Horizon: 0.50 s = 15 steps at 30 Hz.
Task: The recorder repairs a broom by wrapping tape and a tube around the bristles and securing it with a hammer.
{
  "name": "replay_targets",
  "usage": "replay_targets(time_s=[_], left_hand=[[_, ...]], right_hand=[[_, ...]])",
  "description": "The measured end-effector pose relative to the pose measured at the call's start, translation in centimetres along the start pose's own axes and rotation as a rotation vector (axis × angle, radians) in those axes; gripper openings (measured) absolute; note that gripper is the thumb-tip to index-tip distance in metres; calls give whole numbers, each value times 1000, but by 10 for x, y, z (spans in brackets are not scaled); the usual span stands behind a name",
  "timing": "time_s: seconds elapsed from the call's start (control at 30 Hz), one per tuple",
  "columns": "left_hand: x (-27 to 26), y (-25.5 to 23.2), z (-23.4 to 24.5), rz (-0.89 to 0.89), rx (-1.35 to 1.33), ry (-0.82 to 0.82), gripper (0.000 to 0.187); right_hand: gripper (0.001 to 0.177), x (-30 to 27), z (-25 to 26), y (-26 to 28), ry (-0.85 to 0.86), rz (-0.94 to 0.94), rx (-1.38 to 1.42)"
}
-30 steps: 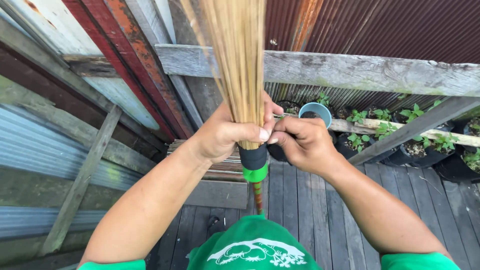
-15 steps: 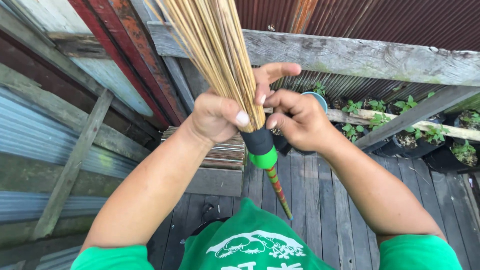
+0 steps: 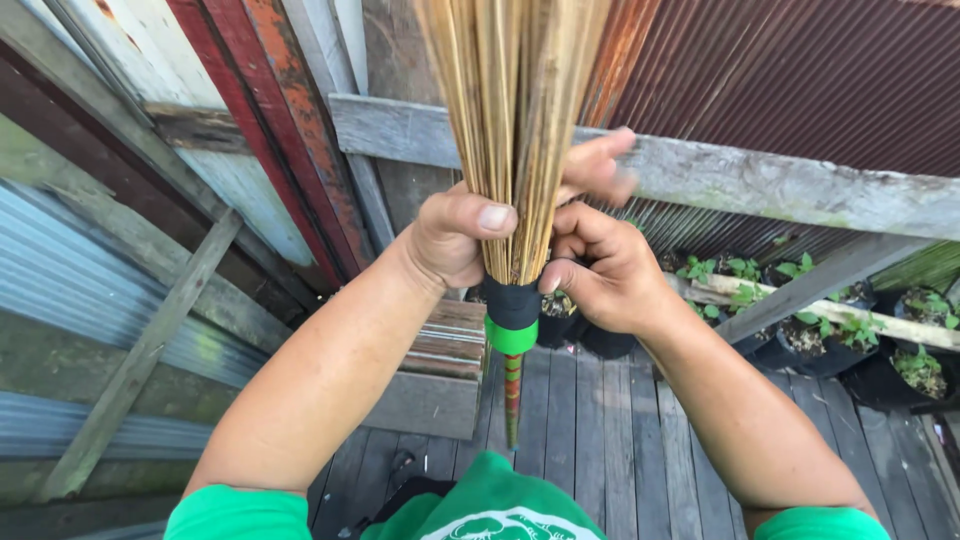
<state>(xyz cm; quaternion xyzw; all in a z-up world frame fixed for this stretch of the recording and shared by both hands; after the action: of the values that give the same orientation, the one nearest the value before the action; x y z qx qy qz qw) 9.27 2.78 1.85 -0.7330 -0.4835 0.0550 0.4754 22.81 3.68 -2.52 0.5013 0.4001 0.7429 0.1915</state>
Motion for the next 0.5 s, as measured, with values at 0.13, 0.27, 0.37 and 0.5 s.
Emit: replay_targets(time_s=[0.13,0.27,0.37,0.5], left_hand=[[7,1,9,-211,116,47,93],[18,31,34,79,-80,-106,95],[32,19,7,-37,22,-147,104],[37,4,14,-404,356,-434,114]], right_hand=[[42,-5,2,4,33,-47,-7],[55,-4,-5,18,26,-108,41],[52,-15,-1,4,-5,-117,96],[46,-27,7,-11,-204,-21,130]])
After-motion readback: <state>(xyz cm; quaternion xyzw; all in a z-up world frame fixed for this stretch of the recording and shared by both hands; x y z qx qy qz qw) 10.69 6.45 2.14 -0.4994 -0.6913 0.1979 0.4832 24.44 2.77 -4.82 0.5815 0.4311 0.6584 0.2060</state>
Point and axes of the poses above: each hand's wrist, its own x-axis towards the middle knuckle, its own z-axis out of the back of the hand, y = z × x, the point moved 6 cm from there along x, towards the middle knuckle, and after that the axes turned 13 degrees about -y, right-handed, at the moved point
